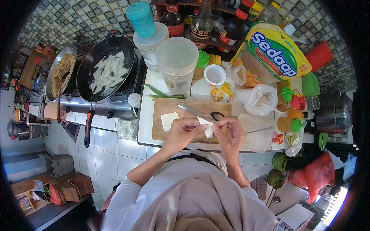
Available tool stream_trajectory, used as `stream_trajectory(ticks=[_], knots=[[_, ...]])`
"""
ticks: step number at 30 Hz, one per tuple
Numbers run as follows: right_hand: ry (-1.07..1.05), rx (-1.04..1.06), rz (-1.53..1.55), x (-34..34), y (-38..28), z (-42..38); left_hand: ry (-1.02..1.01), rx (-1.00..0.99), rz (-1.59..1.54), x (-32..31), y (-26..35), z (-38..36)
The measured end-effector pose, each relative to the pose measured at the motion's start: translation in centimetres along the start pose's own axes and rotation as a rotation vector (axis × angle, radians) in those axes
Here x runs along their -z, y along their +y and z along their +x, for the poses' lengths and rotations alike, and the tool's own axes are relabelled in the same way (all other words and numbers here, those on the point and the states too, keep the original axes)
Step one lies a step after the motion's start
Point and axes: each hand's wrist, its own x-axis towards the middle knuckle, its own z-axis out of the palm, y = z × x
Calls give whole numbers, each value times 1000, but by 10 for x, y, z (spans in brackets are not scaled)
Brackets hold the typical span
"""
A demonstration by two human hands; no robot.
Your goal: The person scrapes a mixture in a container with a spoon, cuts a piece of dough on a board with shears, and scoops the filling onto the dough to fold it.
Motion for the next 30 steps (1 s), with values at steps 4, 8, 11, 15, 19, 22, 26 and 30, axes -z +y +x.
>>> stream_trajectory(ticks=[4, 8, 11, 15, 19, 22, 26, 30], knots=[[7, -15, 8, 1, -1, 0, 20, -19, 29, -4, 2, -1], [6, -20, 31, -1, -1, -2, 19, -46, 26, -5, -1, -3], [26, -22, 43, -1, -1, -2, 7, -23, 12, -8, 1, -4], [4, 0, 30, -2, -5, -1, 7, -19, -4, -8, -3, -5], [0, -4, 37, -4, -6, 1, 8, 8, -18, -8, 5, -10], [-30, -32, 60, -8, -11, 2, 28, 21, 20, -5, 8, -13], [-140, -30, -13, -14, -14, 4, 122, -79, -23, 5, 4, -23], [-305, 3, -86, -33, -24, 10, 220, -2, 86, 22, 21, -44]])
